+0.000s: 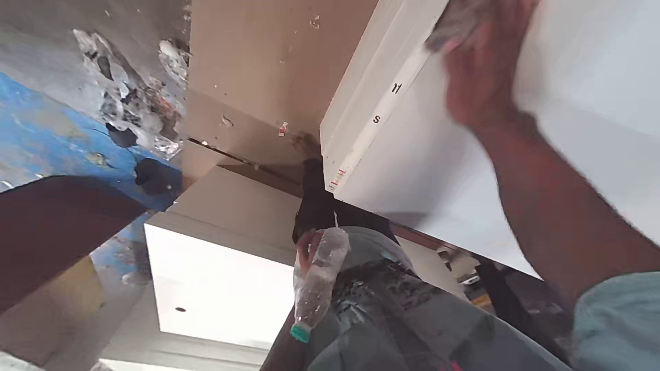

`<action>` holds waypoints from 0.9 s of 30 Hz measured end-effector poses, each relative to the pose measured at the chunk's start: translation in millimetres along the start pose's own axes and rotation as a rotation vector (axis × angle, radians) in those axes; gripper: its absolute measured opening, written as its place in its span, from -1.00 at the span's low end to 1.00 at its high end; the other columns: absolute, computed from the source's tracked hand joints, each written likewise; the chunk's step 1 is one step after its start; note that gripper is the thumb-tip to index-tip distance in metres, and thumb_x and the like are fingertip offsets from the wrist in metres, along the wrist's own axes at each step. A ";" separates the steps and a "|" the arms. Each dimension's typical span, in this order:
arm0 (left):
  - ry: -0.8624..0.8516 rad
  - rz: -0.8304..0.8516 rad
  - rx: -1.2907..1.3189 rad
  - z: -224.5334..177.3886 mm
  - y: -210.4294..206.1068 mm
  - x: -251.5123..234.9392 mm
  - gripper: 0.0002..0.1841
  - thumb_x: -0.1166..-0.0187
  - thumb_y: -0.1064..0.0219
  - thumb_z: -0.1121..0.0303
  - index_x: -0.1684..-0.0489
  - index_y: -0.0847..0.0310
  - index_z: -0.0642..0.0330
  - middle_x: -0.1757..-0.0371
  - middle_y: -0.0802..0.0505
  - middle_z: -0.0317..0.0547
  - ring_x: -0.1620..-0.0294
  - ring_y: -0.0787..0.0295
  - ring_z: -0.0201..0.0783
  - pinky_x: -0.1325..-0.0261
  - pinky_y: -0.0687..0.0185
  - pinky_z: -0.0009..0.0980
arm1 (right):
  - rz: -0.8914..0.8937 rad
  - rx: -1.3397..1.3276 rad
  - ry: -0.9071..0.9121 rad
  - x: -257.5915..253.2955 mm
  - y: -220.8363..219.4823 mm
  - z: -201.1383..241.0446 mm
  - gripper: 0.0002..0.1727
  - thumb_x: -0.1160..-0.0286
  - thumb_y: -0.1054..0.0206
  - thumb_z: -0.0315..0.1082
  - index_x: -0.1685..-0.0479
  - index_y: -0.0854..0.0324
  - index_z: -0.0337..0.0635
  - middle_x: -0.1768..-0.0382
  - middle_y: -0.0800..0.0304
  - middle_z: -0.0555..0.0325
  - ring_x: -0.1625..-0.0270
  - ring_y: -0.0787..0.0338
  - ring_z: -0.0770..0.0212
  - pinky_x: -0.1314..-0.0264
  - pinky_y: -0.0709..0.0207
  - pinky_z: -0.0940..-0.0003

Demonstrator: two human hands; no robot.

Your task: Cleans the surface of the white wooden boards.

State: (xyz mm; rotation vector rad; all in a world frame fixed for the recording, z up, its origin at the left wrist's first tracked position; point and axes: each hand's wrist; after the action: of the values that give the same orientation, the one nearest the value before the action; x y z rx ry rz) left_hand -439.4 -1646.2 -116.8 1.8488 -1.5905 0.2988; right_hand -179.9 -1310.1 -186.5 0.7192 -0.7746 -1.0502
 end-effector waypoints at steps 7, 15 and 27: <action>0.188 -0.199 0.065 -50.2 34.5 36.0 -0.57 -0.59 -0.25 0.56 -0.32 -0.42 0.77 -0.33 -0.69 0.36 -0.34 -0.65 -0.40 -0.43 -0.54 -0.51 | 0.492 -0.240 0.230 169.6 -114.5 139.6 -0.45 -0.78 0.06 0.01 -0.15 -0.74 -0.20 -0.52 -0.64 -0.04 -0.74 -0.39 -0.11 -0.82 0.01 -0.24; -0.030 -0.504 -0.389 -83.5 113.7 108.1 -0.37 -0.58 -0.27 0.21 -0.26 -0.46 0.82 -0.30 -0.73 0.45 -0.38 -0.67 -0.18 -0.51 -0.47 -0.32 | 0.543 -0.899 -0.191 172.0 -32.0 154.3 -0.49 -0.89 0.11 -0.19 -0.19 -0.67 -0.41 -0.05 -0.82 -0.22 -0.17 -0.79 -0.03 -0.39 -0.55 -0.05; -0.300 -0.373 -0.228 -127.2 139.0 36.1 -0.51 -0.60 -0.32 0.41 -0.20 -0.43 0.83 -0.12 -0.78 0.28 -0.21 -0.67 -0.59 -0.38 -0.50 -0.65 | 0.080 -0.412 -0.735 97.2 -30.3 114.2 -0.34 -0.52 -0.37 0.08 -0.42 -0.47 -0.23 -0.10 -0.78 -0.30 -0.12 -0.80 -0.35 -0.02 -0.58 -0.41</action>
State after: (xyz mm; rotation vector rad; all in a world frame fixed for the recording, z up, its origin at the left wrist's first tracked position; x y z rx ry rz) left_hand -530.5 -1600.6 45.8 2.0247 -1.3578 -0.3259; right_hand -260.5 -1427.2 -130.0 -0.0747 -1.1471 -1.3619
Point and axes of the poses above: each hand's wrist, its own x-axis away from the middle knuckle, its own y-axis out of the back of the hand, z = x × y
